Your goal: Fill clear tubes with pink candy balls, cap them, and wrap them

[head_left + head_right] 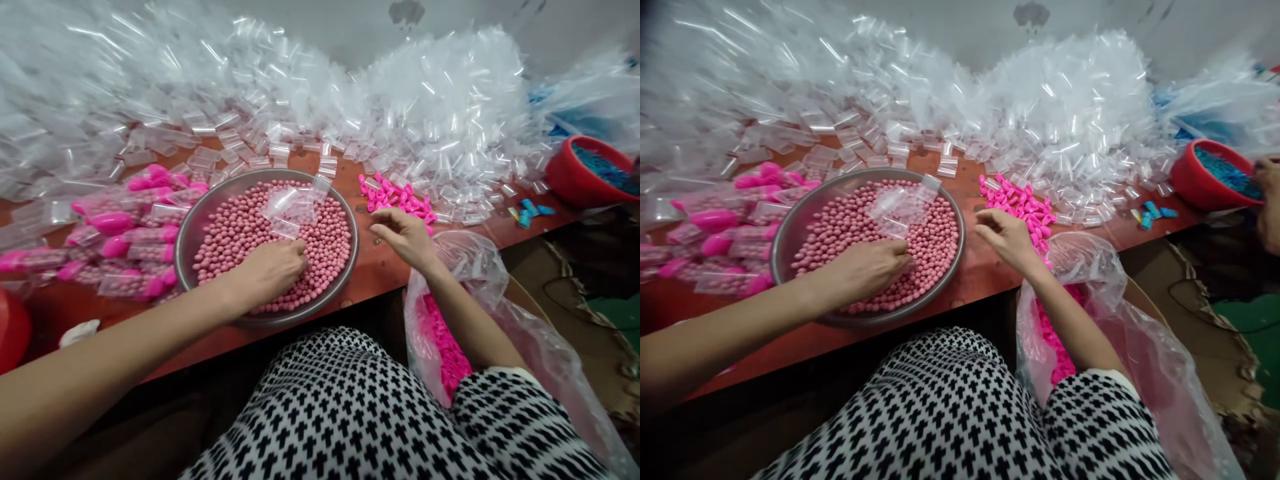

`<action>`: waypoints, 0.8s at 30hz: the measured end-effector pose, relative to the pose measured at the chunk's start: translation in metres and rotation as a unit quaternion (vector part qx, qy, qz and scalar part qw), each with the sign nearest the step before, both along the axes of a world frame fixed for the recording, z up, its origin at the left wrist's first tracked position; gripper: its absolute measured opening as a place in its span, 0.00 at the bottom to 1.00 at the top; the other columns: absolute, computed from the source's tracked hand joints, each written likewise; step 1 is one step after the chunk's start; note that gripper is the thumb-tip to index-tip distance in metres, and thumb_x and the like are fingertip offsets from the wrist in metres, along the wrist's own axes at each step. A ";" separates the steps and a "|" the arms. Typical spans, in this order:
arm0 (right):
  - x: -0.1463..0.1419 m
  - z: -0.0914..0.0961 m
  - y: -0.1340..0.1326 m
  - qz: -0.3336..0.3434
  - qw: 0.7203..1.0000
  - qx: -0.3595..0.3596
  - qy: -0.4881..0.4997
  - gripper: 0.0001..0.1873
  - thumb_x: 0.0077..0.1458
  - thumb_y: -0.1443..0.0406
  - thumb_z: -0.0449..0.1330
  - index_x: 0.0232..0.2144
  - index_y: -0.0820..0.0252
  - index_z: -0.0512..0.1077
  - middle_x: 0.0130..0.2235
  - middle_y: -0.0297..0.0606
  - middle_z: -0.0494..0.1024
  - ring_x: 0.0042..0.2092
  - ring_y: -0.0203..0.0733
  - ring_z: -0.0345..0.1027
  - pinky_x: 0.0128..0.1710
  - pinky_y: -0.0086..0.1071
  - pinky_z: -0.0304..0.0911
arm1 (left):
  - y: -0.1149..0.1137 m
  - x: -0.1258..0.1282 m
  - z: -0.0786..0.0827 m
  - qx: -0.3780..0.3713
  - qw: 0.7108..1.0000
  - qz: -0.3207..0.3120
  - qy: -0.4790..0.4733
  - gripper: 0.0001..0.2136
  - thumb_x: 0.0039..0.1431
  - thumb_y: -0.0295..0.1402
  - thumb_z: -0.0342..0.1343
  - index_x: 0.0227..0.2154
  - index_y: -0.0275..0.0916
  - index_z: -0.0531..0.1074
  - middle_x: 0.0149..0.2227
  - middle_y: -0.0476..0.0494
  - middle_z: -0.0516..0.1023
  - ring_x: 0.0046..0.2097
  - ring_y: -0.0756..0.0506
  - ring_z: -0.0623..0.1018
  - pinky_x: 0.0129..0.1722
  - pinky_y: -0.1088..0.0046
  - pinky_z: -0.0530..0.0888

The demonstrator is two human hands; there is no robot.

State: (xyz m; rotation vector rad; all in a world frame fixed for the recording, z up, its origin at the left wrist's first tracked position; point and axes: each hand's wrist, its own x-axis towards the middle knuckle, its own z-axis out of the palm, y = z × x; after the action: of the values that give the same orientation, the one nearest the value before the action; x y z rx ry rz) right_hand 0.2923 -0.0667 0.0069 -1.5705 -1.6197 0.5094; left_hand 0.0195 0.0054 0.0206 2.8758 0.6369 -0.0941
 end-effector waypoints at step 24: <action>0.057 -0.045 0.000 0.043 0.948 -0.300 0.099 0.24 0.47 0.46 0.63 0.32 0.62 0.75 0.26 0.35 0.75 0.25 0.36 0.65 0.28 0.32 0.61 | -0.003 0.013 -0.017 -0.607 0.597 0.235 -0.468 0.16 0.48 0.34 0.69 0.40 0.38 0.72 0.41 0.44 0.80 0.39 0.49 0.79 0.39 0.71 0.76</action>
State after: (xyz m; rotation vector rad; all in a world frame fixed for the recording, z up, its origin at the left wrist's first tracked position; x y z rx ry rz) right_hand 0.3489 -0.0670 -0.0382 -1.8040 -1.4535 1.2573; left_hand 0.0321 0.0022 0.0037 1.0586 0.6368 0.7147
